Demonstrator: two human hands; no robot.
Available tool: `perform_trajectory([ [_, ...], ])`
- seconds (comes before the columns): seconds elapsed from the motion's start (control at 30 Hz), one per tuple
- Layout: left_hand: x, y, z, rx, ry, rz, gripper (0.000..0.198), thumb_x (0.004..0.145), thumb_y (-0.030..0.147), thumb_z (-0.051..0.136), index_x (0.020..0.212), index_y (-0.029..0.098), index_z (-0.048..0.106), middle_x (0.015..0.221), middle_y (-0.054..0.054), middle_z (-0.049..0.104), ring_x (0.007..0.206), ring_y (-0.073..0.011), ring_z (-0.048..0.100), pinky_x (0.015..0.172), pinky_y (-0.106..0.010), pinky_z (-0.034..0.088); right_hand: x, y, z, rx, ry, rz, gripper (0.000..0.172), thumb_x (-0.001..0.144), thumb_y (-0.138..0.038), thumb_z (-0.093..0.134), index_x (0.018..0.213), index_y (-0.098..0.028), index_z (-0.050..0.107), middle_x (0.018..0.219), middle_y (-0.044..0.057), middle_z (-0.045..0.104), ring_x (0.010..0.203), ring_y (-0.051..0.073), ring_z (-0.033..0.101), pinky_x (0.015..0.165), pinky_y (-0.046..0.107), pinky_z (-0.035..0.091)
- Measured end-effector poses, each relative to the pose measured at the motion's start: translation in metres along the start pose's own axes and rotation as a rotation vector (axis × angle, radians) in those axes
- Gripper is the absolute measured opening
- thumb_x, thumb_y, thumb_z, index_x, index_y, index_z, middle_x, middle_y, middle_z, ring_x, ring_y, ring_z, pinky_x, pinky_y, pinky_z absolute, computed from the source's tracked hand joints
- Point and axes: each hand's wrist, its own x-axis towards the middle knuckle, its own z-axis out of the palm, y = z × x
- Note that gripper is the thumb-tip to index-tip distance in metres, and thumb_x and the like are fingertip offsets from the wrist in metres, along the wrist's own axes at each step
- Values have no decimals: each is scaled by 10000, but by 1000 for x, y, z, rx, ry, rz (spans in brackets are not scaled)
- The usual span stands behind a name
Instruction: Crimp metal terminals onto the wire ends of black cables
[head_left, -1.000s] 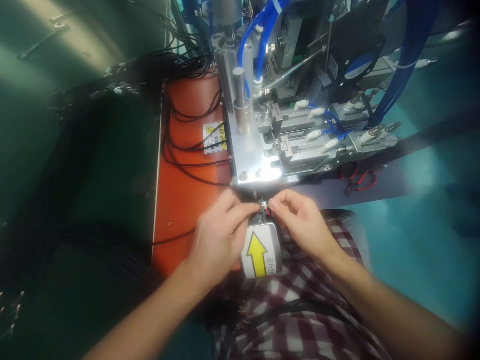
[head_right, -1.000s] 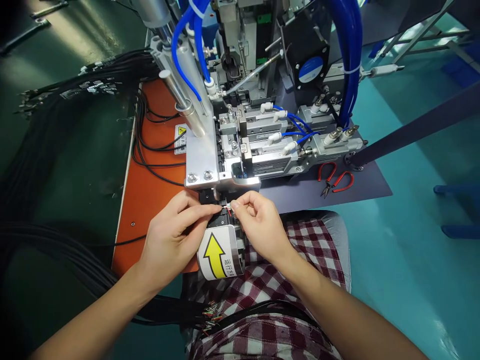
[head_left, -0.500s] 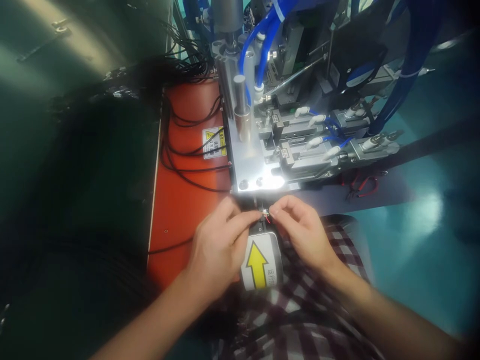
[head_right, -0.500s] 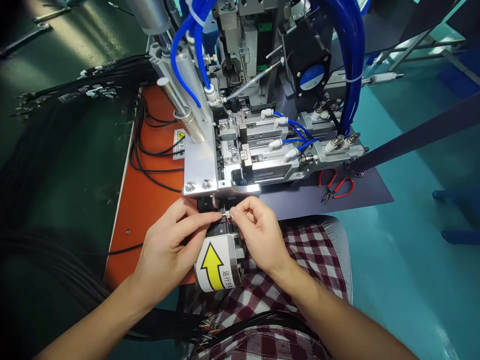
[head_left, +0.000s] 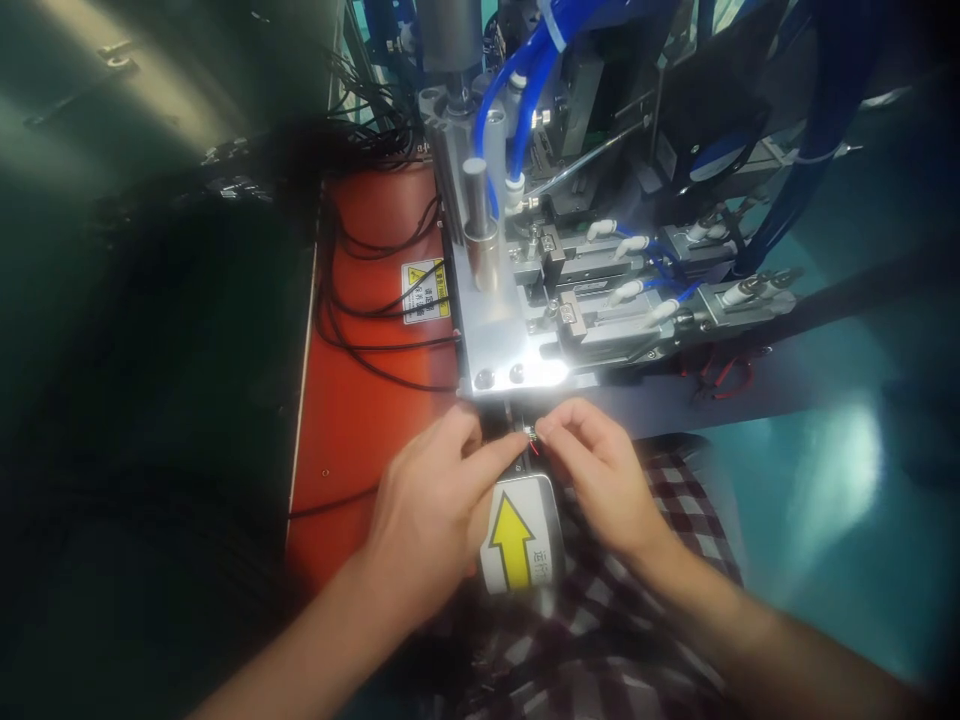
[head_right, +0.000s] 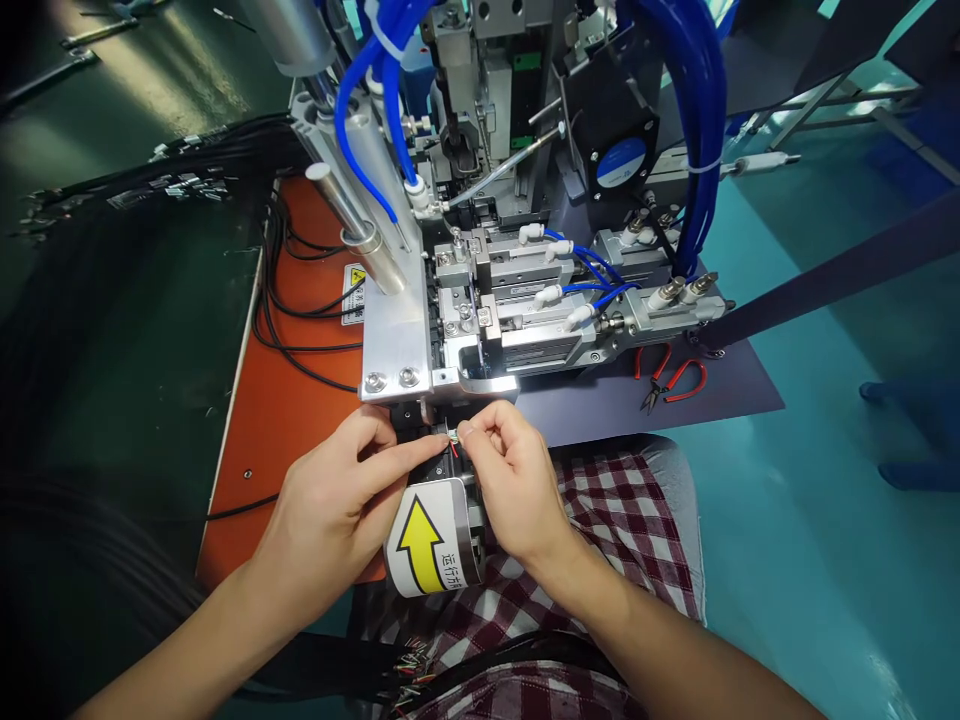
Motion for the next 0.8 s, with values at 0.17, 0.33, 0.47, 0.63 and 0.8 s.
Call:
perform_trajectory([
  [0.17, -1, 0, 0, 32, -20, 8, 333, 893, 130, 458, 1101, 183, 713, 727, -33, 496, 602, -127, 481, 493, -212, 395, 1, -4, -3, 24, -48, 98, 273, 814, -359, 605, 641, -200, 466, 493, -74, 399, 464, 96, 339, 455, 226, 277],
  [0.33, -1, -2, 0, -11, -31, -15, 335, 892, 133, 467, 1117, 180, 710, 734, -35, 485, 589, -126, 479, 484, -216, 410, 0, -1, -12, 61, -148, 64, 304, 876, -424, 561, 701, -177, 532, 528, -58, 442, 497, 100, 384, 505, 231, 314],
  [0.47, -1, -2, 2, -33, -18, -18, 332, 890, 122, 465, 1107, 176, 710, 750, -36, 489, 604, -127, 486, 500, -223, 428, 0, -2, -14, 42, -128, 59, 256, 844, -384, 596, 705, -173, 555, 562, -48, 450, 506, 100, 385, 486, 226, 301],
  [0.63, -4, -4, 4, -55, -12, -54, 347, 894, 123, 457, 1132, 207, 695, 776, -33, 487, 634, -129, 485, 527, -230, 433, -1, -8, -12, 15, -97, 100, 211, 775, -357, 641, 698, -175, 567, 548, -48, 437, 487, 100, 357, 455, 226, 272],
  [0.8, -7, -5, 5, -51, -33, -52, 368, 883, 99, 459, 1142, 228, 686, 794, -29, 482, 634, -125, 474, 529, -228, 416, -1, -8, -12, 15, -79, 85, 191, 759, -346, 650, 717, -170, 590, 593, -21, 513, 513, 112, 414, 462, 228, 334],
])
